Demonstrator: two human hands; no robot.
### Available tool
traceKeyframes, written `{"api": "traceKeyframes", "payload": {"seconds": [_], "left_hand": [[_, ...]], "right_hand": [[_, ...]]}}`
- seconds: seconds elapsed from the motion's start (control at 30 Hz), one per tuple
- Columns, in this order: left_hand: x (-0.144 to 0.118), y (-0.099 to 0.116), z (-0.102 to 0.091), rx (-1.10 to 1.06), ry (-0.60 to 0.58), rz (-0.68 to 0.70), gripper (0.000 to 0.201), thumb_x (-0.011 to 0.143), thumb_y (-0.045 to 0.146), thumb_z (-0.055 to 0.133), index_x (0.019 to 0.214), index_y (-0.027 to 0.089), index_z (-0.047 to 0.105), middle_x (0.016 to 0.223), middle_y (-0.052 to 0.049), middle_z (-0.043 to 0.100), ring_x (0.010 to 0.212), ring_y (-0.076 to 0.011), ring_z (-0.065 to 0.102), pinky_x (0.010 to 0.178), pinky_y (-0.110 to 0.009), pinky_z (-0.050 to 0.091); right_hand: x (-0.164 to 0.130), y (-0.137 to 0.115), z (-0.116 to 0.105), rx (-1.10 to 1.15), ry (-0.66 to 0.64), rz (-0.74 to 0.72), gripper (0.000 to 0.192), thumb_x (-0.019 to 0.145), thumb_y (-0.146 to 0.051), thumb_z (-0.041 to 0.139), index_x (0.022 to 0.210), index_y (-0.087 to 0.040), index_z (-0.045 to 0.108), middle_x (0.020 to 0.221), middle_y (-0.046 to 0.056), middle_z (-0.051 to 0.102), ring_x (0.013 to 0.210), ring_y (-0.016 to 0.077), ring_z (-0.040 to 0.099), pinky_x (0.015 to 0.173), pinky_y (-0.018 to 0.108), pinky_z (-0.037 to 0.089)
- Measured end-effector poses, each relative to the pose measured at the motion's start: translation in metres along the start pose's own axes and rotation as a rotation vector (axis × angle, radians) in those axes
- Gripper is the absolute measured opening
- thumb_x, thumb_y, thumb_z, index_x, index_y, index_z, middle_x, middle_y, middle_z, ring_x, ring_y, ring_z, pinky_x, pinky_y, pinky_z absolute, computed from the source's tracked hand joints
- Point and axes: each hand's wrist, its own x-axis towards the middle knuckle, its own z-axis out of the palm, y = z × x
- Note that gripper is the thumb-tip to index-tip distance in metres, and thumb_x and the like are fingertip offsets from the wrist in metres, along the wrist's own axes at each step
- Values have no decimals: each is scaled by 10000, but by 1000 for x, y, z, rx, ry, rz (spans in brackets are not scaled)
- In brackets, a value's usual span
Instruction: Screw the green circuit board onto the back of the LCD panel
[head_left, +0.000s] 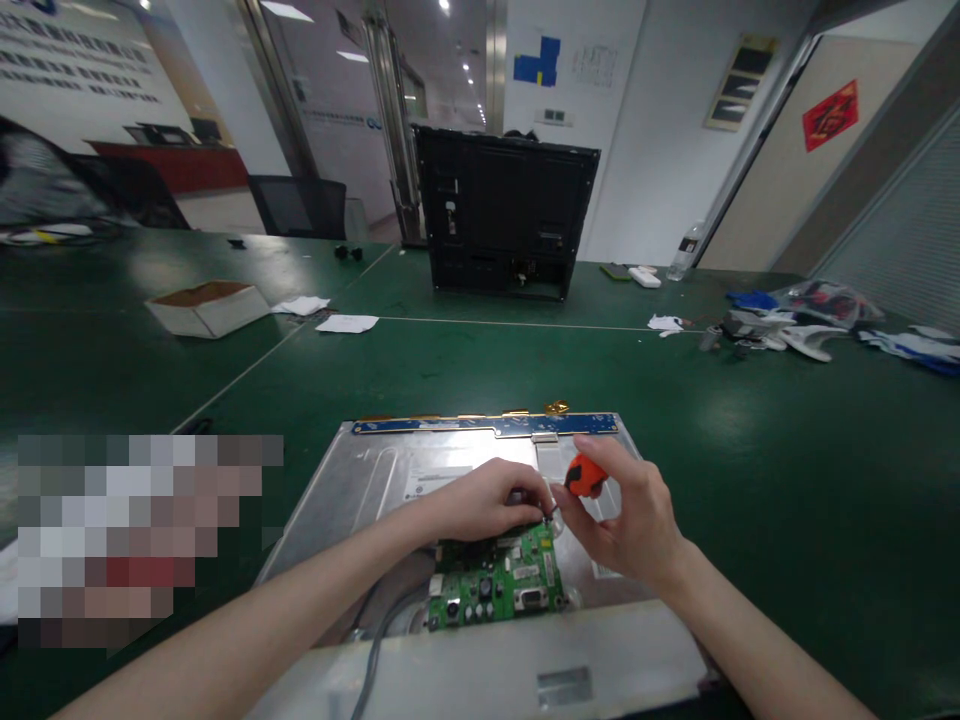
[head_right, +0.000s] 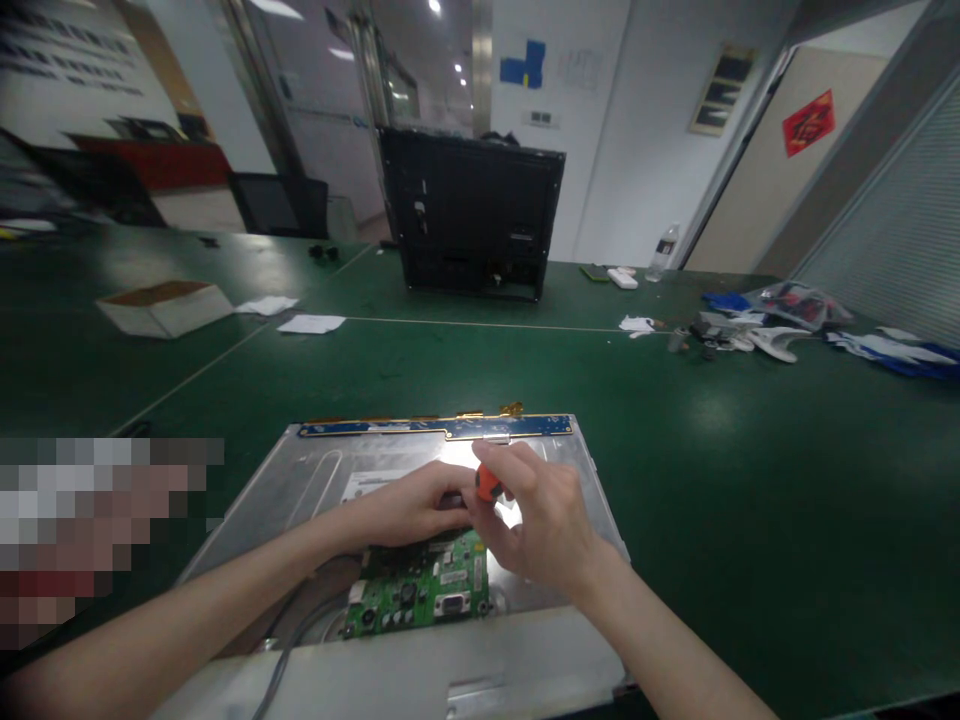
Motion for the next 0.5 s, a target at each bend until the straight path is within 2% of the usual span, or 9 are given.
{"api": "traceKeyframes", "payload": {"seconds": [0.37, 0.5], "left_hand": [[1, 0, -2, 20, -44, 2, 73, 856, 159, 622, 906, 152, 675, 838, -14, 675, 794, -164, 605, 715, -242, 453], [1, -2, -1, 20, -47, 1, 89, 865, 199, 625, 921, 155, 677, 881, -26, 686, 815, -174, 610, 742, -258, 456]], "right_hand": [[5, -2, -4, 66, -32, 29, 553, 824, -112, 495, 1354, -176, 349, 783, 7, 618, 585, 132, 556, 485, 247, 489], [3, -2, -2, 38, -22, 41, 561, 830, -116, 516, 1360, -200, 350, 752, -12, 603, 558, 128, 535, 466, 240, 469]]}}
